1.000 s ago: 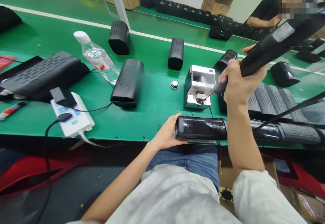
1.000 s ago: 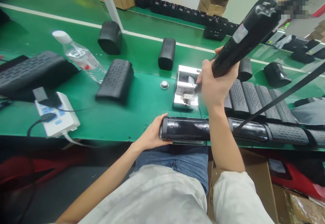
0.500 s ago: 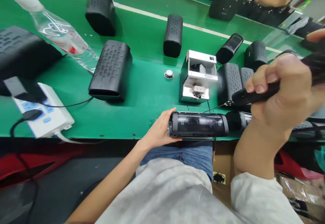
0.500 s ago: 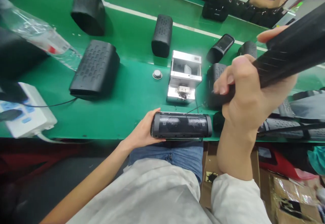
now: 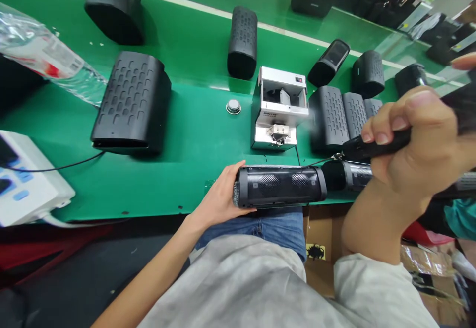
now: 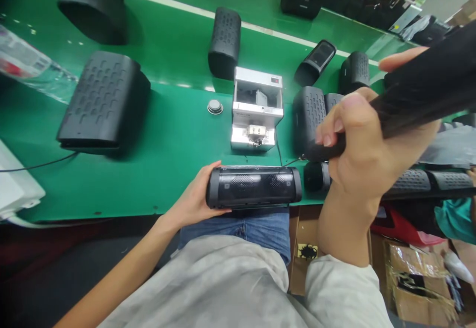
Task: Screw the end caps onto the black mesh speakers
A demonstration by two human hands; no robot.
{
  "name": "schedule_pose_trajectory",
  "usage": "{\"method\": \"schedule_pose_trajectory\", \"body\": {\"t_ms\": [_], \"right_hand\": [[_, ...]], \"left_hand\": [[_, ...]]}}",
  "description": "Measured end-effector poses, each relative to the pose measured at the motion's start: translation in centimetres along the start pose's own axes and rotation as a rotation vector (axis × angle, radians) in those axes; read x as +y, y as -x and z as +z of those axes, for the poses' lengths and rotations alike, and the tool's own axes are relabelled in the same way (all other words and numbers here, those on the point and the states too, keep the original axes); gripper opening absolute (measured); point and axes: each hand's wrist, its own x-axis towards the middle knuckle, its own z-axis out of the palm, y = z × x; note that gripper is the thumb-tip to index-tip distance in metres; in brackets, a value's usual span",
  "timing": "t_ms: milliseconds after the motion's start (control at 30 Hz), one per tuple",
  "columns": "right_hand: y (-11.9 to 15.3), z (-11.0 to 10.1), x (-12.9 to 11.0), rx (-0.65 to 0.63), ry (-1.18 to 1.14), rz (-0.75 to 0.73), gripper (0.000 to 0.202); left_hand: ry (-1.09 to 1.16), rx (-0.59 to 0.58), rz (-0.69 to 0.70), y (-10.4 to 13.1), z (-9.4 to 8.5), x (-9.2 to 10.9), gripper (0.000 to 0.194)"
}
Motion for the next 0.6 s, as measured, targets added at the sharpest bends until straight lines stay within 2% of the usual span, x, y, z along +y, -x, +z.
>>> {"method": "schedule_pose_trajectory", "body": {"t_ms": [67, 200, 300, 467, 600], "right_hand": [[0.7, 0.1, 1.1, -0.071, -0.067, -0.026, 0.035], [2.9, 0.1, 2.5, -0.150, -0.127, 0.153, 0.036], [4.0, -0.1, 3.3, -0.197, -0.124, 0.194, 0.038], [4.4, -0.9, 3.8, -0.229, -0.152, 0.208, 0.042], [4.2, -1.2, 4.3, -0.223, -0.187, 0.229, 0.047]], "left_hand": [[-0.006, 0.003, -0.003, 0.1, 0.0, -0.1, 0.126], [-0.028, 0.034, -0.045, 0.5, 0.3, -0.8, 0.114], [-0.045, 0.076, -0.062, 0.6, 0.6, -2.0, 0.105], [-0.018, 0.119, -0.078, 0.4, 1.1, -3.4, 0.092], [-0.022, 0.144, -0.071, 0.3, 1.4, -3.6, 0.097]]}}
